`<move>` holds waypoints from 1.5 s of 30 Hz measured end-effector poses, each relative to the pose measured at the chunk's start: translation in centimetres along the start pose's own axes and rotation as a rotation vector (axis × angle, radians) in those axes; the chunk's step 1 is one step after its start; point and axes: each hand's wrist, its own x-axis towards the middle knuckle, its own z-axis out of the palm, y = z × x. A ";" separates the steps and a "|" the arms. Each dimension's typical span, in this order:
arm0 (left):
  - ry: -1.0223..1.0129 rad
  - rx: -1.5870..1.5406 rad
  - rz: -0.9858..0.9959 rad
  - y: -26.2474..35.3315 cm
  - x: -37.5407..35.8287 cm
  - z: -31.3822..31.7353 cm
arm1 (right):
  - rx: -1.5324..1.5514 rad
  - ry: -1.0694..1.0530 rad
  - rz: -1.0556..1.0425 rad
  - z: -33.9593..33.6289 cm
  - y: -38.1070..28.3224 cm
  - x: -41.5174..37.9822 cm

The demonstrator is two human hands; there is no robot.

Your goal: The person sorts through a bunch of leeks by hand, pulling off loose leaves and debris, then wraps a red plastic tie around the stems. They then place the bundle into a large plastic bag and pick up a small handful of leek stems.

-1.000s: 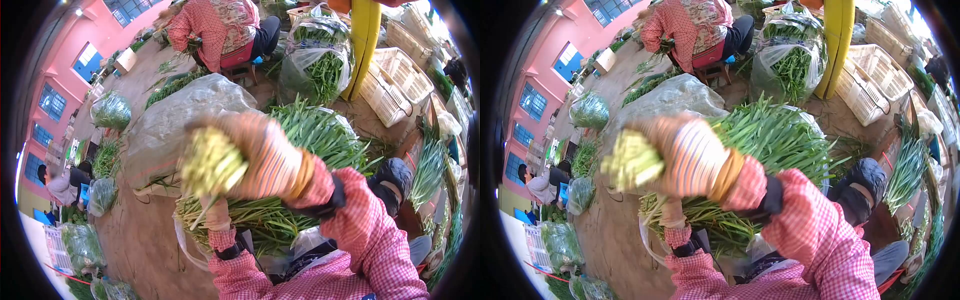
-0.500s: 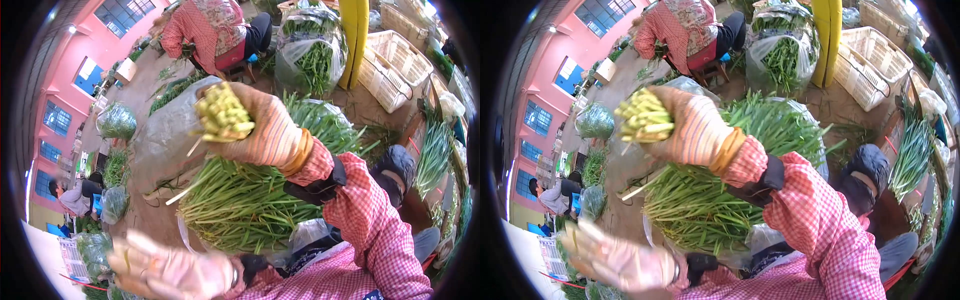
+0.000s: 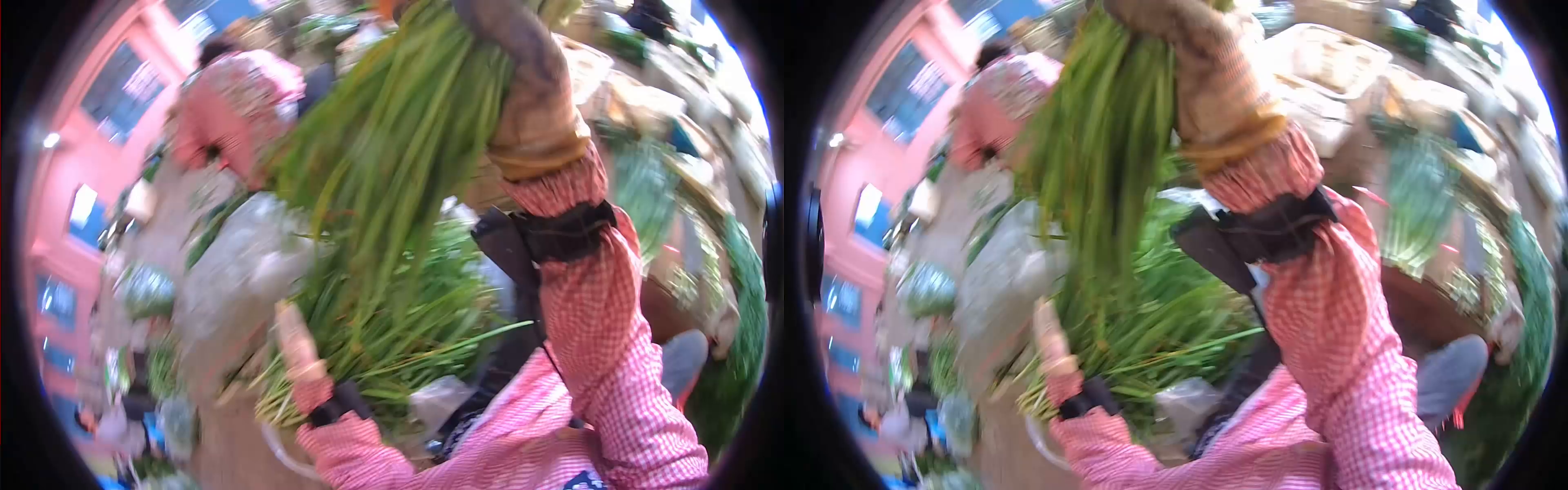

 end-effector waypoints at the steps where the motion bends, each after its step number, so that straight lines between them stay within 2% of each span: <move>1: -0.029 -0.024 -0.006 -0.3 0.4 -0.3 | -0.122 0.035 -0.081 -0.4 -3.6 -0.4; 2: -0.017 -0.599 -0.280 6.7 -1.0 -2.4 | -0.275 0.079 -0.163 -0.3 -7.4 -1.3; 3: -0.097 -0.564 -0.238 2.8 0.1 -1.7 | -0.420 0.109 -0.242 -0.3 -11.4 -2.0; 4: -0.122 -0.514 -0.301 3.0 0.5 -2.2 | -0.568 0.144 -0.312 -0.1 -15.1 -3.2; 5: -0.148 -0.195 -0.195 3.5 0.5 -2.5 | -0.725 0.183 -0.380 0.4 -18.9 -4.4; 7: -0.070 -0.010 -0.084 3.6 0.9 -3.0 | -1.051 0.264 -0.519 2.3 -24.6 -7.1; 9: 0.059 0.003 -0.012 5.5 1.2 -3.9 | -1.377 0.365 -0.641 4.2 -29.5 -9.7; 12: 0.189 -0.174 0.122 10.0 1.7 -5.3 | -1.818 0.506 -0.774 6.4 -33.9 -13.4; 14: 0.146 -0.382 0.202 14.2 2.0 -5.4 | -2.109 0.561 -0.819 6.5 -36.2 -15.5; 16: -0.108 -0.723 0.223 17.8 2.4 -5.1 | -2.530 0.614 -0.845 6.5 -36.8 -16.8; 18: -0.577 -1.110 0.192 22.0 2.1 -3.4 | -3.049 0.700 -0.821 6.1 -37.1 -17.8; 19: -0.890 -1.258 0.155 24.7 1.3 -1.7 | -3.311 0.748 -0.784 6.1 -37.7 -18.4; 21: -1.620 -1.359 -0.028 32.5 -2.7 3.4 | -3.406 0.523 -0.808 5.2 -39.6 -20.3; 23: -2.189 -1.273 -0.442 42.9 -10.5 9.1 | -3.494 0.292 -0.808 3.3 -40.8 -22.9; 24: -2.275 -1.155 -0.537 47.1 -14.8 10.7 | -3.534 0.170 -0.796 2.2 -41.2 -24.2; 26: -2.424 -1.299 -0.981 51.6 -20.5 14.3 | -3.390 -0.090 -0.720 0.4 -41.4 -25.9; 27: -2.489 -1.357 -1.058 53.0 -22.5 15.9 | -3.250 0.076 -0.529 -0.9 -39.3 -26.7; 29: -2.531 -1.427 -1.149 54.0 -25.5 19.0 | -2.926 0.419 -0.275 -2.8 -34.6 -27.3; 30: -2.549 -1.452 -1.185 53.7 -26.6 20.5 | -2.007 0.294 -0.430 -3.5 -34.2 -28.0; 31: -2.550 -1.474 -1.214 53.1 -27.2 21.9 | -2.278 0.174 -0.280 -4.0 -33.4 -29.6; 32: -2.541 -1.476 -1.243 52.0 -27.5 23.0 | -2.163 0.163 -0.044 -4.7 -31.5 -30.7; 34: -2.523 -1.481 -1.302 50.0 -28.1 24.8 | -2.158 -0.002 0.255 -4.8 -28.7 -33.1; 35: -2.510 -1.480 -1.327 49.1 -28.2 25.1 | -2.184 -0.057 0.103 -5.3 -26.6 -34.8; 37: -2.499 -1.462 -1.372 47.5 -28.3 25.4 | -2.238 -0.081 0.019 -4.7 -24.3 -35.8; 40: -2.513 -1.421 -1.418 45.4 -28.5 25.2 | -2.229 -0.025 0.200 -4.1 -22.7 -37.8; 43: -2.542 -1.420 -1.434 44.2 -29.1 25.2 | -2.267 0.127 0.451 -1.6 -22.2 -37.8; 44: -2.550 -1.427 -1.427 43.9 -29.3 25.2 | -2.287 0.116 0.590 -0.6 -22.5 -37.9; 45: -2.562 -1.417 -1.439 43.7 -29.7 25.3 | -2.231 0.238 0.671 0.7 -23.3 -38.4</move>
